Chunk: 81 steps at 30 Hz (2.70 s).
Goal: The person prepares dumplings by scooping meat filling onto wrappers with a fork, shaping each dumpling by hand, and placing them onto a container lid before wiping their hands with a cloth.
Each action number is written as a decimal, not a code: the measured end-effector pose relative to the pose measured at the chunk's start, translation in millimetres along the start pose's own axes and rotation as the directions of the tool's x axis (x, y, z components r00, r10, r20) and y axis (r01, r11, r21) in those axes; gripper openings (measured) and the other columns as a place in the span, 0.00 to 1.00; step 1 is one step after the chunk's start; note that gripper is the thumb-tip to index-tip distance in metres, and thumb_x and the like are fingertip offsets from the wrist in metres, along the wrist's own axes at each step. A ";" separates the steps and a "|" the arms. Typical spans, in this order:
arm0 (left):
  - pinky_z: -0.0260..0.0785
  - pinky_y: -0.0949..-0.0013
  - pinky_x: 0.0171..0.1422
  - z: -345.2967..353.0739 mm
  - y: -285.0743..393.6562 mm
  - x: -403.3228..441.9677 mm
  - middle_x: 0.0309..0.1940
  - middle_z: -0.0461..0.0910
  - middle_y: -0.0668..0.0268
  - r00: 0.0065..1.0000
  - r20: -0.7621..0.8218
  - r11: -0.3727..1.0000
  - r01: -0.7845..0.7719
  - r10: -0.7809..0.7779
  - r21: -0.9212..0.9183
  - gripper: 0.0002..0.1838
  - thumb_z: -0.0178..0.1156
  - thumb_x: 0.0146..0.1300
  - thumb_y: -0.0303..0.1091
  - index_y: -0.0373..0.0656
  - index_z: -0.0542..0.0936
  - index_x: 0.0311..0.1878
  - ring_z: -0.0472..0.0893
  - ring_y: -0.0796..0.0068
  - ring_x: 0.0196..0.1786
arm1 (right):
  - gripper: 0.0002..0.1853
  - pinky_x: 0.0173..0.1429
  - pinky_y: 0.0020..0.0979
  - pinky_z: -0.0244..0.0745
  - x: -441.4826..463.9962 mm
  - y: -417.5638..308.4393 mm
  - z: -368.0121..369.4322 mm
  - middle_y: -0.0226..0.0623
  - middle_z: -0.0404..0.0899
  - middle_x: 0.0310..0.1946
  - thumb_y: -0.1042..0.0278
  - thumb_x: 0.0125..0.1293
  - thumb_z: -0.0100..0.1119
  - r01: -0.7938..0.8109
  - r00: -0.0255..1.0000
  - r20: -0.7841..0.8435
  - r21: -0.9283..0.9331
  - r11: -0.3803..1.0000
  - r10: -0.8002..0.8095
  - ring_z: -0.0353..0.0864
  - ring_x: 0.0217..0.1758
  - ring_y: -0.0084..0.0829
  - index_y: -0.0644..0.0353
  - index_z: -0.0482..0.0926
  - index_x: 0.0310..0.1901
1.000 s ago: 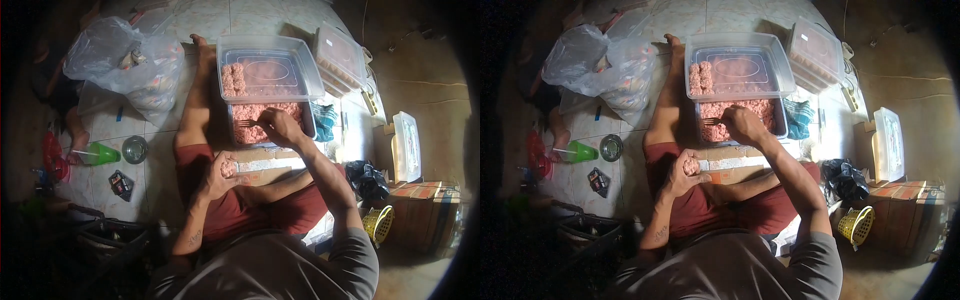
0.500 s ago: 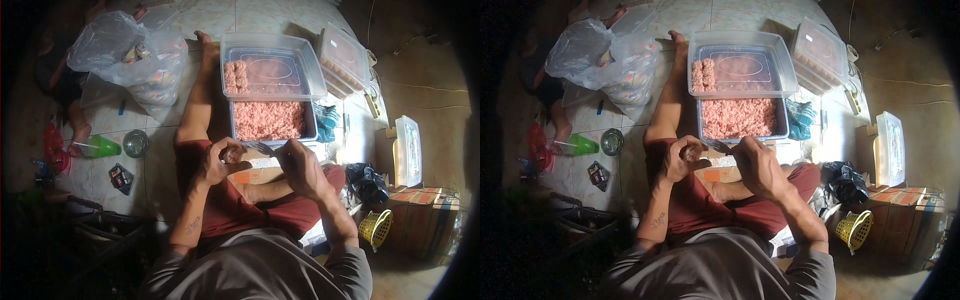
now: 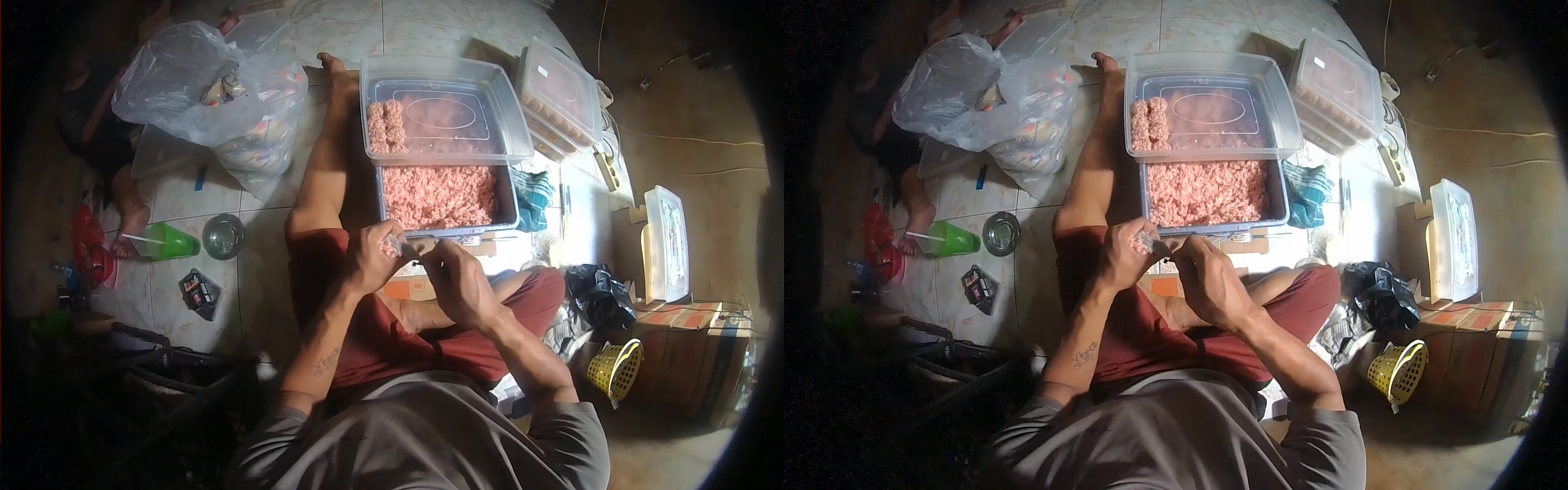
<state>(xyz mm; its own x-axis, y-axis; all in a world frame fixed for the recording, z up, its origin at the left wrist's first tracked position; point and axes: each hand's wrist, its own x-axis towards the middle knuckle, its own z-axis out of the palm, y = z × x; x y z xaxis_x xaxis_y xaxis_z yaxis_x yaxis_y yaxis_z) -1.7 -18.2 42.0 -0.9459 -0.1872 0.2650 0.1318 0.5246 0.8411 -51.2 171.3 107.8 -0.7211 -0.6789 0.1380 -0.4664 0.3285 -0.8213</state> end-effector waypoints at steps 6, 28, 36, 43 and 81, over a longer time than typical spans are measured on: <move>0.72 0.63 0.35 -3.0 -0.6 -7.7 0.25 0.81 0.56 0.984 -0.175 0.911 -0.086 0.016 -0.404 0.20 0.79 0.56 0.42 0.40 0.78 0.34 0.82 0.63 0.29 | 0.03 0.40 0.45 0.73 -0.5 -22.5 -15.3 0.54 0.77 0.30 0.78 0.70 0.54 -0.245 0.961 -0.117 0.051 0.968 0.249 0.78 0.33 0.56 0.69 0.73 0.38; 0.70 0.70 0.35 5.6 -2.9 -2.5 0.27 0.80 0.71 0.989 -0.024 0.981 0.141 -0.145 -0.130 0.14 0.77 0.56 0.30 0.41 0.78 0.34 0.77 0.81 0.31 | 0.03 0.40 0.39 0.75 -2.5 -3.3 -10.6 0.54 0.81 0.33 0.78 0.70 0.58 -0.350 0.936 0.029 0.136 0.927 0.350 0.84 0.35 0.47 0.68 0.78 0.40; 0.74 0.75 0.43 -5.5 -13.0 -4.5 0.35 0.83 0.68 0.996 0.039 0.916 0.091 -0.082 -0.392 0.12 0.69 0.54 0.20 0.39 0.79 0.40 0.80 0.83 0.38 | 0.03 0.40 0.41 0.76 -11.1 1.1 -1.9 0.54 0.80 0.30 0.79 0.69 0.59 -0.278 0.946 -0.094 0.264 0.924 0.311 0.82 0.34 0.48 0.68 0.75 0.39; 0.72 0.70 0.37 -2.9 0.9 4.1 0.26 0.80 0.68 0.995 -0.103 0.938 -0.028 -0.008 -0.347 0.10 0.72 0.55 0.26 0.40 0.81 0.38 0.80 0.78 0.31 | 0.02 0.40 0.37 0.76 -15.0 9.1 1.4 0.50 0.80 0.29 0.79 0.70 0.59 -0.285 0.940 -0.104 0.283 0.916 0.325 0.80 0.31 0.37 0.69 0.78 0.41; 0.81 0.67 0.54 10.5 -32.8 28.7 0.47 0.83 0.61 0.952 -0.150 0.623 0.053 -0.269 -0.781 0.10 0.60 0.71 0.22 0.34 0.76 0.53 0.84 0.73 0.47 | 0.14 0.49 0.40 0.78 216.9 33.8 -32.2 0.49 0.85 0.42 0.66 0.64 0.68 0.246 0.969 0.102 -0.307 0.920 -0.225 0.84 0.41 0.45 0.62 0.84 0.48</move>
<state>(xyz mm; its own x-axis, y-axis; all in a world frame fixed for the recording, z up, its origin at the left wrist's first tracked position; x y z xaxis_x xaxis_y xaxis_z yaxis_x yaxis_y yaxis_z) -36.2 -32.1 17.0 -0.8911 -0.4433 0.0969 0.2634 -0.3315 0.9060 -239.9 56.3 127.8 -0.5418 -0.7986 0.2622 -0.7632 0.3366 -0.5516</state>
